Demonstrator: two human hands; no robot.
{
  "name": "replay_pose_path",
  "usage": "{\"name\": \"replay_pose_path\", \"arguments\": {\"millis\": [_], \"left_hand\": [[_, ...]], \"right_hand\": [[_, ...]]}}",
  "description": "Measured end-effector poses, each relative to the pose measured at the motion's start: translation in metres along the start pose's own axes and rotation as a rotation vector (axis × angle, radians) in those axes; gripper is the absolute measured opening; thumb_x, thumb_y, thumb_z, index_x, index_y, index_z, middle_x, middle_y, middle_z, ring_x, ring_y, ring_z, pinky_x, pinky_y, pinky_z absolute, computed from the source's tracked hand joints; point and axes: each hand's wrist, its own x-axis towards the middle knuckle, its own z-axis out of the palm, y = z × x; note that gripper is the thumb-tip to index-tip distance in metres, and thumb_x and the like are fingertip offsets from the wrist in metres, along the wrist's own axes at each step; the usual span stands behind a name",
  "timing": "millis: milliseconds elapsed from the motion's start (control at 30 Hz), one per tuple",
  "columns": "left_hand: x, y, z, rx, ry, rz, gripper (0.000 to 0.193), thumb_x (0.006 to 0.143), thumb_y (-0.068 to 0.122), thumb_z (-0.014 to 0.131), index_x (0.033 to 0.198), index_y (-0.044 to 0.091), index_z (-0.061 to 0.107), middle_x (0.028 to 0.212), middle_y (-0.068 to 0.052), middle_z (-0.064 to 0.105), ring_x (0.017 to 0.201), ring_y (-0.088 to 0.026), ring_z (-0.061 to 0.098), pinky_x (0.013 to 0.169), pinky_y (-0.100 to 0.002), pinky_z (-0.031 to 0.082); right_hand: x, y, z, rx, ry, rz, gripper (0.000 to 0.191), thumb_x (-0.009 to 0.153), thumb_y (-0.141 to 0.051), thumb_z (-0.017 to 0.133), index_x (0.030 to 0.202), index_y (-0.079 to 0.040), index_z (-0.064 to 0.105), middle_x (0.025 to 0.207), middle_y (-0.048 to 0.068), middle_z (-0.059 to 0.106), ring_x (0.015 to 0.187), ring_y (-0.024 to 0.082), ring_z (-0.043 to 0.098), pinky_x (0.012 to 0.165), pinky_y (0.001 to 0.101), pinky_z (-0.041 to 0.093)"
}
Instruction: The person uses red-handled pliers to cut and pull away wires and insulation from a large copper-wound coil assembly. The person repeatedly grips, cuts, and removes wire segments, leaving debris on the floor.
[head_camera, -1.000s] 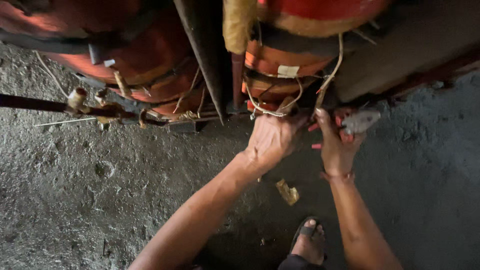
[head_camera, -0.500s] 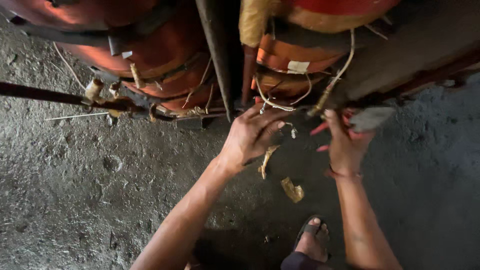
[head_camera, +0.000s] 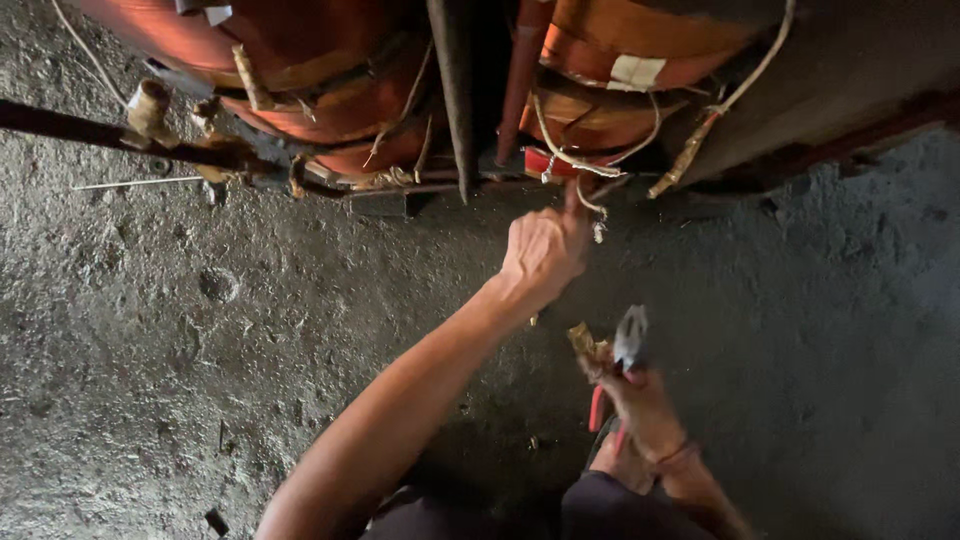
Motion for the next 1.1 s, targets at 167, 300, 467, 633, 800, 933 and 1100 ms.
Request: {"name": "replay_pose_path", "arguments": {"millis": [167, 300, 467, 633, 800, 933, 1100], "left_hand": [[-0.004, -0.009, 0.0, -0.435, 0.3, -0.112, 0.028, 0.093, 0.022, 0.074, 0.113, 0.006, 0.063, 0.075, -0.017, 0.071, 0.065, -0.037, 0.07, 0.055, -0.046, 0.053], [0.001, 0.003, 0.003, -1.0, 0.111, -0.267, 0.021, 0.101, 0.017, 0.074, 0.102, -0.002, 0.066, 0.076, -0.027, 0.056, 0.071, -0.046, 0.056, 0.054, -0.05, 0.044], [-0.002, 0.028, 0.003, -0.607, 0.354, -0.165, 0.013, 0.086, 0.009, 0.073, 0.098, 0.004, 0.07, 0.075, -0.018, 0.069, 0.069, -0.037, 0.068, 0.062, -0.046, 0.054], [0.007, 0.015, -0.001, -0.528, 0.308, 0.061, 0.033, 0.088, 0.007, 0.066, 0.121, 0.005, 0.066, 0.098, -0.021, 0.07, 0.076, -0.037, 0.071, 0.065, -0.046, 0.058], [0.041, 0.007, 0.02, -0.154, 0.059, 0.133, 0.026, 0.093, 0.018, 0.073, 0.117, 0.015, 0.066, 0.102, -0.015, 0.074, 0.092, -0.036, 0.074, 0.077, -0.048, 0.058], [0.047, 0.01, 0.027, 0.16, 0.319, 0.299, 0.079, 0.058, 0.029, 0.079, 0.131, 0.011, 0.055, 0.12, -0.021, 0.068, 0.105, -0.04, 0.068, 0.082, -0.052, 0.055], [0.048, 0.005, 0.011, -0.037, -0.419, -0.008, 0.047, 0.099, 0.017, 0.062, 0.146, 0.014, 0.055, 0.135, -0.017, 0.068, 0.127, -0.035, 0.065, 0.106, -0.048, 0.055]], "right_hand": [[-0.004, 0.04, 0.008, -0.018, 0.015, 0.107, 0.017, 0.087, -0.009, 0.081, 0.081, -0.004, 0.066, 0.076, -0.003, 0.06, 0.072, 0.008, 0.055, 0.068, 0.0292, 0.046], [-0.001, 0.029, 0.023, 0.373, -0.031, 0.117, 0.022, 0.08, -0.005, 0.079, 0.076, -0.013, 0.059, 0.078, -0.005, 0.063, 0.077, 0.008, 0.06, 0.08, 0.0284, 0.053], [-0.007, -0.001, 0.032, 0.135, -0.079, 0.198, 0.024, 0.09, -0.018, 0.076, 0.073, -0.011, 0.061, 0.07, -0.007, 0.055, 0.059, 0.003, 0.042, 0.055, 0.0244, 0.033], [-0.008, 0.001, 0.027, 0.043, 0.005, 0.356, 0.024, 0.09, -0.028, 0.076, 0.075, -0.01, 0.068, 0.067, -0.006, 0.059, 0.05, 0.003, 0.036, 0.046, 0.0251, 0.023], [-0.001, 0.023, 0.027, 0.15, -0.016, 0.216, 0.017, 0.084, -0.026, 0.078, 0.079, -0.011, 0.071, 0.073, -0.006, 0.063, 0.059, 0.003, 0.049, 0.047, 0.0249, 0.028], [0.003, 0.031, 0.032, 0.111, -0.057, 0.218, 0.026, 0.088, -0.02, 0.079, 0.076, -0.011, 0.059, 0.072, -0.003, 0.057, 0.063, 0.007, 0.049, 0.058, 0.027, 0.037], [0.004, 0.035, 0.031, 0.282, -0.106, 0.207, 0.027, 0.088, -0.014, 0.08, 0.077, -0.014, 0.055, 0.074, -0.003, 0.054, 0.07, 0.01, 0.052, 0.07, 0.0297, 0.045]]}}
